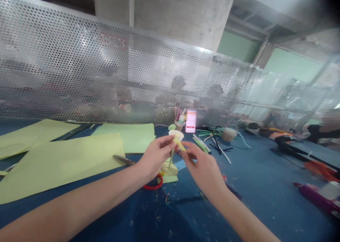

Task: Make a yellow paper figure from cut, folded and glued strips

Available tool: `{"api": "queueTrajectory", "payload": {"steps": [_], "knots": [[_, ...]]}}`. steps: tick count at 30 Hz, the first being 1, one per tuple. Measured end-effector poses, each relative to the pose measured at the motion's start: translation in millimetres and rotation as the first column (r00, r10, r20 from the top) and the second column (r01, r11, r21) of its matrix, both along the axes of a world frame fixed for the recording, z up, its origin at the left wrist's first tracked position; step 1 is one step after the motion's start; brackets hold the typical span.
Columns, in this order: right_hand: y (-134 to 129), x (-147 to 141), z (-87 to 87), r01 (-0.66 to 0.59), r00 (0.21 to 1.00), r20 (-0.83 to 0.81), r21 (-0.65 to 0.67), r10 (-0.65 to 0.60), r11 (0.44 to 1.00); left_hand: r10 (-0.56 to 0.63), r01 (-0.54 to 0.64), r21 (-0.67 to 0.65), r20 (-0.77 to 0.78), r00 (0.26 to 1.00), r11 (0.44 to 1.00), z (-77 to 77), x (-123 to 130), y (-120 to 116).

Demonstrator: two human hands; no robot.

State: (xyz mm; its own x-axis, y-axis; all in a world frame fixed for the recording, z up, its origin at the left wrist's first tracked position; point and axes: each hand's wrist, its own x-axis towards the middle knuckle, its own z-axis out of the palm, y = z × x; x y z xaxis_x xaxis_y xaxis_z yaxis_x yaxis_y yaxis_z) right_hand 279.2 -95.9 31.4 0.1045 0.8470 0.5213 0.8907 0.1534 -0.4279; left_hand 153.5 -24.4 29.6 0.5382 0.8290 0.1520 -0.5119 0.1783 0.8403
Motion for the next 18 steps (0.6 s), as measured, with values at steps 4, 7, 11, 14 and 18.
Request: {"api": "queueTrajectory", "payload": {"steps": [4,7,11,14,18], "knots": [[0.1,-0.1,0.6,0.008,0.999,-0.049,-0.007,-0.008,1.000,-0.003,0.004,0.048,-0.030,1.000,0.999,-0.5,0.7,-0.7],[0.2,1.0,0.6,0.014,0.999,-0.048,-0.021,-0.015,1.000,-0.022,0.027,0.087,-0.047,0.999,0.996,-0.9,1.1,-0.8],[0.6,4.0,0.0,0.043,0.997,-0.056,-0.029,-0.044,0.999,-0.017,0.021,0.066,-0.066,0.998,0.998,-3.6,1.5,-0.3],[1.6,5.5,0.5,0.044,0.995,-0.089,-0.034,-0.047,0.998,-0.014,0.018,0.045,-0.096,0.995,0.999,-7.6,2.1,-0.2],[3.4,4.4,0.2,0.034,0.990,-0.132,-0.057,-0.041,0.998,-0.042,0.049,0.063,-0.109,0.993,0.997,-13.3,3.9,-0.7]]}}
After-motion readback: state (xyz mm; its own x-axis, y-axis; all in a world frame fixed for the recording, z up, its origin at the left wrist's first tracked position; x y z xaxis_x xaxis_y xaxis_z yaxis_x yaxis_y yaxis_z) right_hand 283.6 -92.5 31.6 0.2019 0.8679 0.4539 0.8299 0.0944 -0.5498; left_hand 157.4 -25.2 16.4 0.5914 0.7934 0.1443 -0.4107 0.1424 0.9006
